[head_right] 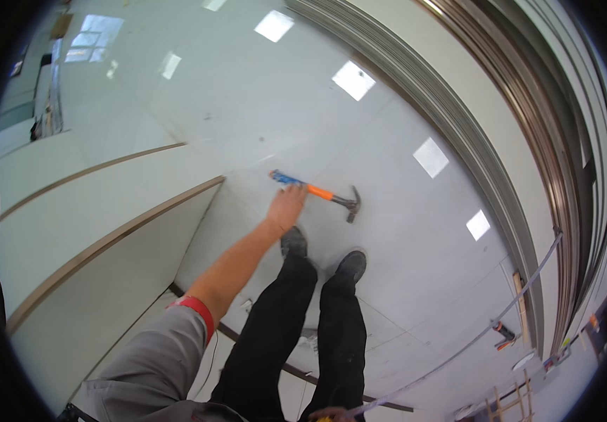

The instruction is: The person walks through a room under renovation, picks up a long metal strip, and measures a wall section. They then kneel on the floor, unwrap a metal strip from plastic, measure it, and prepare it for installation.

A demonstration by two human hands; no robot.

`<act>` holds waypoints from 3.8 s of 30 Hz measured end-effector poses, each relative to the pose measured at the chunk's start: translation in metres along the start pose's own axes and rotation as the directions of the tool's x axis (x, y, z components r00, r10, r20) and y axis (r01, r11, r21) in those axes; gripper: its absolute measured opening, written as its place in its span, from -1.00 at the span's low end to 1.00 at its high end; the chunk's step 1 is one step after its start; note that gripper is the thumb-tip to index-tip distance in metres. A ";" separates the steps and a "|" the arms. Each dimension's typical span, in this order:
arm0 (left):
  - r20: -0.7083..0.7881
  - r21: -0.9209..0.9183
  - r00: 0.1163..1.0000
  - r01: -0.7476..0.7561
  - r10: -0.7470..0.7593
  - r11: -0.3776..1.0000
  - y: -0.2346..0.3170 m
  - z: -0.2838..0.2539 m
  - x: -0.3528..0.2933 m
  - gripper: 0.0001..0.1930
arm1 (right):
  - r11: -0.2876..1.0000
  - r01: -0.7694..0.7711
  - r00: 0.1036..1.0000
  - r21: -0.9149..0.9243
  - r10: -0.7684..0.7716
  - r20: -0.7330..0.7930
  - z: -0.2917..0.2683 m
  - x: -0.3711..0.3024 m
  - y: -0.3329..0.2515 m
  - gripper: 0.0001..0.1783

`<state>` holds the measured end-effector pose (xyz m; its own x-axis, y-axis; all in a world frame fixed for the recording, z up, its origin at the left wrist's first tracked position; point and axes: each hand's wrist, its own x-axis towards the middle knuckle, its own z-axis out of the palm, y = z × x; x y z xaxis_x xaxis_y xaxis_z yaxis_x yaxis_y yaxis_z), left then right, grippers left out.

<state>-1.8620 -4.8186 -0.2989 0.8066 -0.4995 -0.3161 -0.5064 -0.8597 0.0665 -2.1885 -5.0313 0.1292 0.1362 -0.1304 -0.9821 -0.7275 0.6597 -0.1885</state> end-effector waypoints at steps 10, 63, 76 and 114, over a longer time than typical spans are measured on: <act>0.553 -0.361 0.826 0.118 0.110 0.925 -0.020 -0.054 0.013 -0.69 | 0.994 -0.086 0.990 0.064 0.093 -0.106 0.032 0.044 0.010 -0.73; 0.961 -0.274 0.049 0.023 -0.272 -0.962 -1.268 -0.671 -0.079 -0.60 | -0.669 0.653 0.555 -0.355 0.104 0.825 1.933 -0.040 -0.670 -0.64; 0.951 -0.292 0.138 0.100 -0.278 -0.951 -1.822 -0.750 -0.171 -0.59 | -0.420 0.886 0.321 -0.199 0.242 0.916 2.480 -0.069 -0.429 -0.65; 0.883 -0.361 -0.278 0.112 -0.378 -0.926 -3.360 -0.684 -0.575 -0.54 | -0.554 0.538 0.823 -0.635 0.184 0.537 3.796 -0.162 0.170 -0.69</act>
<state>-0.4153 -1.7153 0.3065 -0.3021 0.5577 -0.7731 0.6692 0.7016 0.2446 0.2188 -2.0884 0.2375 0.3393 0.4115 -0.8459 0.0495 -0.9058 -0.4207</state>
